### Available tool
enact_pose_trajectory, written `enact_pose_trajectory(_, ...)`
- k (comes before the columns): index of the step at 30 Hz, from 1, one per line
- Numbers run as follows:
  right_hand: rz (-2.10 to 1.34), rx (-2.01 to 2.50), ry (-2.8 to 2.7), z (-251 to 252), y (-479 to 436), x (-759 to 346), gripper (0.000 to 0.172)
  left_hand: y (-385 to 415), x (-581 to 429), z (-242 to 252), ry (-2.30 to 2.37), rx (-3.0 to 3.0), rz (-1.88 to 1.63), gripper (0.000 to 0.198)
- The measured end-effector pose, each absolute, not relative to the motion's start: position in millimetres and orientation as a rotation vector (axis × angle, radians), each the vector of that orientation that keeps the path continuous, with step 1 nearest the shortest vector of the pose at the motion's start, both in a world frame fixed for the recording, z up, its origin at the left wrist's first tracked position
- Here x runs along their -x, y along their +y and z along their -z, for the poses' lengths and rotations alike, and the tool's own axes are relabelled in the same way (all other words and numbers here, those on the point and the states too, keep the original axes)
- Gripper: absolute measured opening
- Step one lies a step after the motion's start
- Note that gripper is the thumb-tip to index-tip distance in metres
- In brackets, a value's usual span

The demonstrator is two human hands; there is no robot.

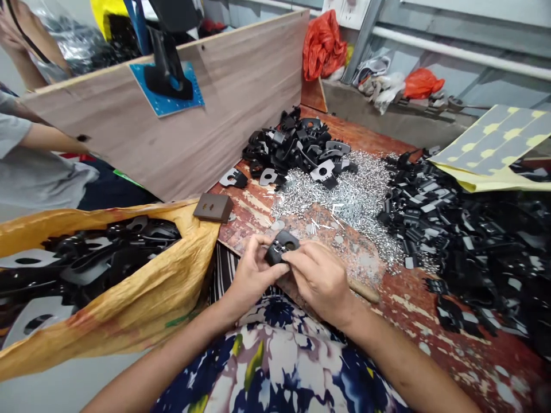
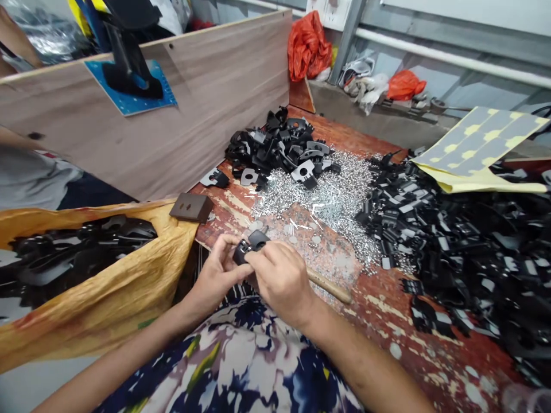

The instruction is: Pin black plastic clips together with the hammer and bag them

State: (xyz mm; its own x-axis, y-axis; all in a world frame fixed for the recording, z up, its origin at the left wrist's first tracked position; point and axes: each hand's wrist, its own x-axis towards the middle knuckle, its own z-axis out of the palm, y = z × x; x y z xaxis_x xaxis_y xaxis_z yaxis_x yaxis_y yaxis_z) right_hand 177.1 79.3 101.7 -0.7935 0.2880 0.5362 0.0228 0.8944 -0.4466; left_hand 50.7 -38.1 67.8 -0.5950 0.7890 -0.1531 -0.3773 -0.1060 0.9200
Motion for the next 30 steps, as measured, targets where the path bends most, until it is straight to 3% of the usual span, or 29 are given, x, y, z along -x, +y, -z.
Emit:
enact_pose_trajectory(3, -0.635, 0.255, -2.602, -97.0, 90.6, -184.8, 0.021, -63.7, -34.2, -70.7, 1.655, -0.627, -1.700, 0.038)
enact_pose_trajectory(8, -0.018, 0.465, -2.887, -76.3, 127.0, -210.6, 0.018, -91.5, -12.0, -67.1, 1.772, -0.539, -1.533, 0.033)
enact_pose_trajectory(11, 0.091, 0.403, -2.959, -65.6, 130.7, -217.6, 0.019, -84.5, -18.1, -47.6, 1.848, -0.565, -1.529, 0.029)
enact_pose_trajectory(16, -0.147, 0.517, -2.951, -65.7, 116.0, -227.7, 0.017, -64.9, -34.3, -17.5, 2.002, -0.644, -1.533, 0.029)
enact_pose_trajectory(22, -0.430, 0.346, -2.660, -86.6, 99.3, -244.8, 0.061, -63.9, -36.9, -13.9, 2.056, -0.650, -1.553, 0.033)
enact_pose_trajectory(24, -0.479, 0.313, -2.581, -83.3, 94.1, -242.2, 0.069, -64.9, -36.9, -11.7, 2.069, -0.656, -1.566, 0.033)
enact_pose_trajectory(30, -0.476, 0.273, -2.722, -63.1, 90.8, -231.9, 0.056, -64.7, -37.3, -2.9, 2.102, -0.626, -1.590, 0.037)
